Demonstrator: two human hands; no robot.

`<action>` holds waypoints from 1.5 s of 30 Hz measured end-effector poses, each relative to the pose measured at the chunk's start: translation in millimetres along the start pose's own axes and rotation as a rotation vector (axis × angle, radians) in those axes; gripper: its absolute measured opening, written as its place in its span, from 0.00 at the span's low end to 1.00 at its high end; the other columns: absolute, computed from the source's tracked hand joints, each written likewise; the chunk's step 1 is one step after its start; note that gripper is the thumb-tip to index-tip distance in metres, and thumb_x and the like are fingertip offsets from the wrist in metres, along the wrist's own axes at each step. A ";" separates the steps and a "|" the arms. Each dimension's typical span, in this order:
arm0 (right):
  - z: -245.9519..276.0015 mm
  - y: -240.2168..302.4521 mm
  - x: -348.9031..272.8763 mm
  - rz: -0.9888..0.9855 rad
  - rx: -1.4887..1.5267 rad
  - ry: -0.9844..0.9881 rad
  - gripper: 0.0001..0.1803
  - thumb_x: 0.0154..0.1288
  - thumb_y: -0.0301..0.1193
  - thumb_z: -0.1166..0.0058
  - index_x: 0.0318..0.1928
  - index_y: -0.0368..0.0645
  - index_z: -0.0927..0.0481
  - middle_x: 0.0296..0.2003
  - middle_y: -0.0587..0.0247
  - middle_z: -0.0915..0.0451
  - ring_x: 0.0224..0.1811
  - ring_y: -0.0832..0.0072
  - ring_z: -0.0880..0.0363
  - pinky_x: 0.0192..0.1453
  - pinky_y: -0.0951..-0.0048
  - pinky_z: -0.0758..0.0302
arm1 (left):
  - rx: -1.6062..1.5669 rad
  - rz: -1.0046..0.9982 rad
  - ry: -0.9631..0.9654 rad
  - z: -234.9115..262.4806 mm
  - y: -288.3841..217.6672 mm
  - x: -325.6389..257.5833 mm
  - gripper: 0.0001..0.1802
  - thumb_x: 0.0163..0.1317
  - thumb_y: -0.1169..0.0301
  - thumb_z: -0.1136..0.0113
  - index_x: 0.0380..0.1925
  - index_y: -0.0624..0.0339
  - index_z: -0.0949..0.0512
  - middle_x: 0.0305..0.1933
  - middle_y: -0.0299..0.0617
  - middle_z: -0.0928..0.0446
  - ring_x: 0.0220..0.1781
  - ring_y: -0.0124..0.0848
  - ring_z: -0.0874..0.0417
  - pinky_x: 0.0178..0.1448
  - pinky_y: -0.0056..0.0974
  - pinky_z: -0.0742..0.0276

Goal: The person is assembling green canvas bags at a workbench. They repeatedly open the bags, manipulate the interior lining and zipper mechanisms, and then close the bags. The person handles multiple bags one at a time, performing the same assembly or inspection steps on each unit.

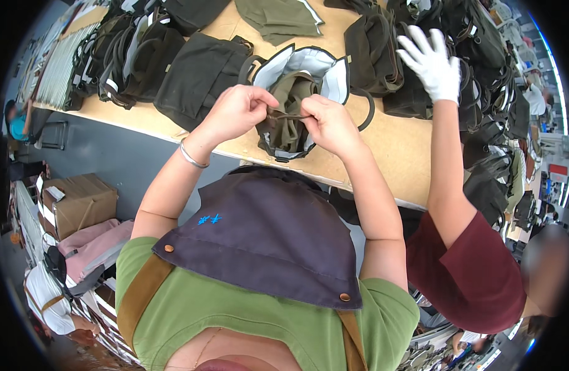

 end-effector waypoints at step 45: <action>-27.9 -49.3 17.8 -0.334 0.019 0.493 0.10 0.66 0.32 0.47 0.39 0.36 0.21 0.29 0.49 0.17 0.31 0.62 0.14 0.38 0.61 0.22 | 0.330 -0.381 -0.145 -88.7 -13.9 -37.5 0.10 0.47 0.72 0.32 0.32 0.56 0.19 0.28 0.40 0.22 0.35 0.42 0.20 0.45 0.44 0.24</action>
Point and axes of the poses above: each hand's wrist, its own x-axis towards the middle knuckle, its own z-axis out of the back of the hand, y = z × x, the point moved 9 cm from there along x, towards the middle knuckle
